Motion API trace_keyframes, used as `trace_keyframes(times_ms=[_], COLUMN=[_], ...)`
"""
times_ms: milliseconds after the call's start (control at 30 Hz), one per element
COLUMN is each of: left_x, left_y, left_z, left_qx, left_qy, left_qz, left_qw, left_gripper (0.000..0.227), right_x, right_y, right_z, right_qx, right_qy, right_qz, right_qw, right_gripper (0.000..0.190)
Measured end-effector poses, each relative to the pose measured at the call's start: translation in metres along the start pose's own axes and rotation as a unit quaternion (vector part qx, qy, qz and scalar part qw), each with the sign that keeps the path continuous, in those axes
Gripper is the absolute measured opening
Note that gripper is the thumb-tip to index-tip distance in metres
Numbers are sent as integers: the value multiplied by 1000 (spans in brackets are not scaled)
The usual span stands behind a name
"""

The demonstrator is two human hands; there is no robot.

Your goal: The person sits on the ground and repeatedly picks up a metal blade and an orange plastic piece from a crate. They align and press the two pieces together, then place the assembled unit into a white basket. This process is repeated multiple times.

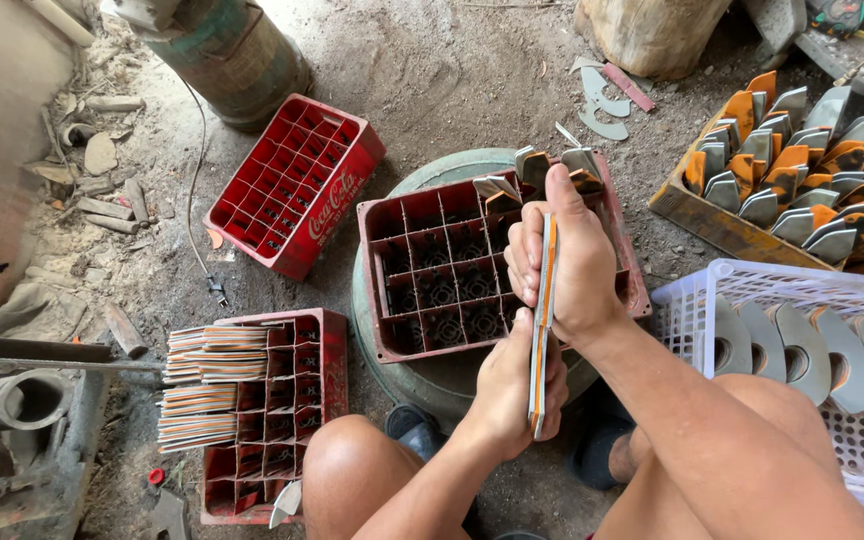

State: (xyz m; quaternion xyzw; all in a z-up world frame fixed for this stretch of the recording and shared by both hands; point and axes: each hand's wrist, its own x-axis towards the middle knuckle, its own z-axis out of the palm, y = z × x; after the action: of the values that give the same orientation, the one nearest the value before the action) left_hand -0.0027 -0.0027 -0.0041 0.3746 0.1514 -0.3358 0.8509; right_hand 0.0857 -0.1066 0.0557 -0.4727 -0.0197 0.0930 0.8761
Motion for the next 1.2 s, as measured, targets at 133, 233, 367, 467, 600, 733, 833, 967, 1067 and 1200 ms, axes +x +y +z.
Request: trace_keyframes(times_ms=[133,233,367,467,600,733,833,967,1067,1200], left_x=[2,2,0,-4,-4,-6,-6,-11,-14,-11], left_y=[-3,1,12,24,28,28,31,31,30,24], left_z=[0,0,-8,-15,-16,-11,-6,-3,-3,-4], left_qx=[44,4,-87,-141,-4,131,218,291,315,350], left_qy=[38,37,-41,-95,-6,-13,-4,21,29,54], left_qz=[16,2,-28,24,99,108,84,80,57,10], left_qw=[998,999,995,985,995,985,972,953,947,935], left_gripper=[57,56,61,61,64,67,57,38,34,32], right_x=[5,12,15,5,-19,-33,-47,-64,-89,-124], right_y=[7,12,1,-19,-29,-55,-92,-138,-150,-128], right_z=[-1,1,-1,-5,10,16,-3,-75,-155,-271], right_qx=[-19,-68,-145,-279,-355,-418,-581,-577,-555,-522], right_qy=[0,10,-17,-134,-122,-51,49,96,163,277], right_qz=[14,33,93,70,176,156,76,-58,-115,-67], right_qw=[1000,997,985,948,910,893,809,809,808,804], right_gripper=[65,64,67,58,56,49,49,46,44,53])
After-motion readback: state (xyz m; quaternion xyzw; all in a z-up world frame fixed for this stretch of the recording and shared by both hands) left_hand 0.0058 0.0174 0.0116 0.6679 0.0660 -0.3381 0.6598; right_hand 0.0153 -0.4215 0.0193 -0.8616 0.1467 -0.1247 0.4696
